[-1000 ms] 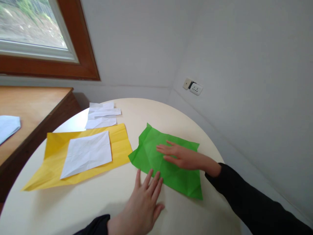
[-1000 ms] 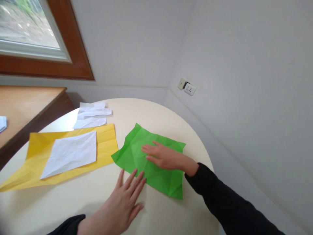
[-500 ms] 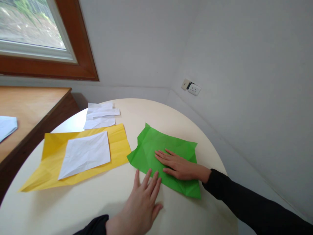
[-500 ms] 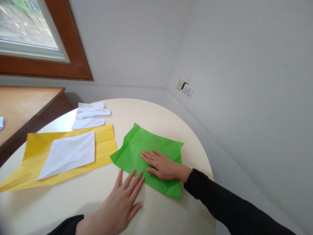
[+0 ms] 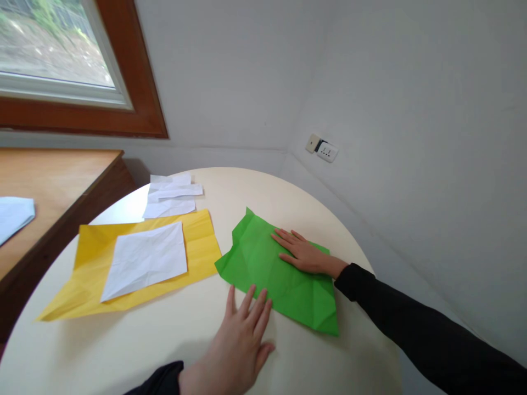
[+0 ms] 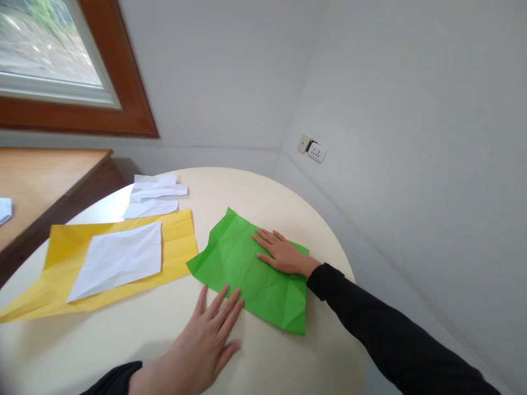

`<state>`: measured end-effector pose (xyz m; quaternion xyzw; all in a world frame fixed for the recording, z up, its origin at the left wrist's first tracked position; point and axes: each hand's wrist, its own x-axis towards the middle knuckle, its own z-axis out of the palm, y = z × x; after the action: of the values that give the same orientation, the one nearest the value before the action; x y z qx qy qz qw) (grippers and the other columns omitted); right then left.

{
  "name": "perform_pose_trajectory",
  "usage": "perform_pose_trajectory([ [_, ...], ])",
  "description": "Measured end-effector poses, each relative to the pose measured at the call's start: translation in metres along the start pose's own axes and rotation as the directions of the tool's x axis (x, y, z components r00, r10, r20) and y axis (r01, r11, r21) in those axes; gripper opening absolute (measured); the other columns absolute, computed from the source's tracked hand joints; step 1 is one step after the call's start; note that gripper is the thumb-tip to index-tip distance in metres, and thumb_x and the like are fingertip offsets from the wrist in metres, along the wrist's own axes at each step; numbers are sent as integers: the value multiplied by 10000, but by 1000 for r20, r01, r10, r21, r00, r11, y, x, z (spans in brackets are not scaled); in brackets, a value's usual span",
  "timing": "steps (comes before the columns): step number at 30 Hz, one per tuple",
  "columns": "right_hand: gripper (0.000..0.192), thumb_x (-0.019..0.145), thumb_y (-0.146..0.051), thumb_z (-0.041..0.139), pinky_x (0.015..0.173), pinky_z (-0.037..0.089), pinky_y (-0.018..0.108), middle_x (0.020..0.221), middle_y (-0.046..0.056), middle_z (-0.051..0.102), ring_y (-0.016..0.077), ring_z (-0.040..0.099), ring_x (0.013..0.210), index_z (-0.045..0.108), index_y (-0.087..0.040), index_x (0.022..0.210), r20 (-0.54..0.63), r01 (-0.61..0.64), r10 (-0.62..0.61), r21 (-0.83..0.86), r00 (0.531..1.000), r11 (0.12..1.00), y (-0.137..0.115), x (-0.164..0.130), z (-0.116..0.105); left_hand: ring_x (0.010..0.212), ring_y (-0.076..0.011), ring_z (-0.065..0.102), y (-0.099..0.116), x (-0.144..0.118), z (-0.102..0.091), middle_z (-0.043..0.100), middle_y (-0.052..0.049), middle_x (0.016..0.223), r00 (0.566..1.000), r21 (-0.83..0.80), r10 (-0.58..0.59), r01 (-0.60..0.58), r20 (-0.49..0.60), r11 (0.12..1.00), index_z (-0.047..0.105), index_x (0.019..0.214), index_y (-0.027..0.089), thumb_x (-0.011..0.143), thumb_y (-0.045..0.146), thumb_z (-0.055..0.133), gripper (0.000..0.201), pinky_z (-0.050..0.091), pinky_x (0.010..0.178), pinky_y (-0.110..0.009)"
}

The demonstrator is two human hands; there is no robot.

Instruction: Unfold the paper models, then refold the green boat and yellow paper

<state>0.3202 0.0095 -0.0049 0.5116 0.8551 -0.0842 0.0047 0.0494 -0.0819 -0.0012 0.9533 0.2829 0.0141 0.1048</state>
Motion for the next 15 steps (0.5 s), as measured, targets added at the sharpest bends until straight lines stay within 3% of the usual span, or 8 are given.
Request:
perform_pose_trajectory([
  [7, 594, 936, -510, 135, 1135, 142, 453, 1512, 54, 193, 198, 180, 1389, 172, -215, 1451, -72, -172, 169, -49, 983, 984, 2, 6, 5, 1332, -334, 289, 1, -3, 2, 334, -111, 1446, 999, 48, -14, 16, -50, 999, 325, 1400, 154, 937, 464, 187, 574, 199, 1037, -646],
  [15, 611, 933, -504, 136, 1111, 147, 515, 1497, 86, 241, 238, 201, 1383, 237, -168, 1432, -217, -454, 444, 8, 869, 891, -9, 6, 21, 1328, -311, 303, -5, -9, 20, 372, -141, 1430, 967, 131, -71, 105, -245, 986, 346, 1390, 134, 917, 512, 262, 611, 234, 1064, -542],
])
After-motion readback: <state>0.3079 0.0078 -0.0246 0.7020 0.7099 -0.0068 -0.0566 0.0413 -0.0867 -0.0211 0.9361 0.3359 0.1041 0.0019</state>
